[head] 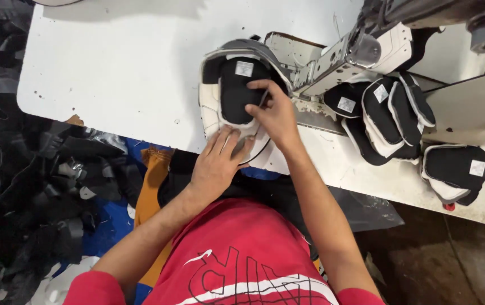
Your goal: The person repeatedly places a shoe upper under a sewing machine needle, guides it through the machine to stitch the edges, and then removes it. This process is repeated for multiple shoes in a continuous assembly line fashion.
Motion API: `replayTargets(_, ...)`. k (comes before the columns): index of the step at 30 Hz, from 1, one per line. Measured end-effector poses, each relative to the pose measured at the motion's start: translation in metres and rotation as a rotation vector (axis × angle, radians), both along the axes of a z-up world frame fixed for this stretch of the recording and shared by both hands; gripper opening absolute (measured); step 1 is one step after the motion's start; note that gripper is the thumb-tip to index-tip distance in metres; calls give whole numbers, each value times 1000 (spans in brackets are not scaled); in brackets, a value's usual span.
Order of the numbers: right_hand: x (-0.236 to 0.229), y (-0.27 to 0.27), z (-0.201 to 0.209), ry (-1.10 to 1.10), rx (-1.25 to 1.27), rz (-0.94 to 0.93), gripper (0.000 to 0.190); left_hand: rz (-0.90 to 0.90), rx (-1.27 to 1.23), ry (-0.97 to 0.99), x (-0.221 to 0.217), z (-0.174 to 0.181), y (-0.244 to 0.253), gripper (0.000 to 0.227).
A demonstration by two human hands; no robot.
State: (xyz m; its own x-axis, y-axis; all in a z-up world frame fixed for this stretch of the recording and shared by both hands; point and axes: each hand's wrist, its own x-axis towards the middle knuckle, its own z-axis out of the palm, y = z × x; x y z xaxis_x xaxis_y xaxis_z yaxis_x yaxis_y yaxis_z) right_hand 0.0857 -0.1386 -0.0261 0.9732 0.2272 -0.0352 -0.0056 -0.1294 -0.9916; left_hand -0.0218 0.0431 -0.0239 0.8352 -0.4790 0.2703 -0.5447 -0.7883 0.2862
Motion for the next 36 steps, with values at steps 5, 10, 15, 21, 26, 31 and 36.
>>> replayTargets(5, 5, -3, -17, 246, 189, -62, 49, 27, -5, -86, -1, -8, 4, 59)
replayTargets(10, -6, 0, -19, 88, 46, -50, 48, 25, -38, -64, -2, -11, 3, 59)
replayTargets(15, -10, 4, -7, -131, -183, -81, 46, 56, -131, 39, -1, -15, 1, 66)
replayTargets(21, -16, 3, 3, -257, -241, -70, 48, 100, -21, 167, 11, -2, -3, 83)
replayTargets(26, -48, -15, 32, -528, -619, -286, 45, 45, 75, -39, 23, -7, 4, 85)
replayTargets(31, -64, -22, 9, 470, -93, -286, 47, -76, -108, -182, 39, -26, 12, 77)
replayTargets(36, -62, -31, -28, 498, 312, -87, 43, -56, -31, -168, 53, 8, 20, 66)
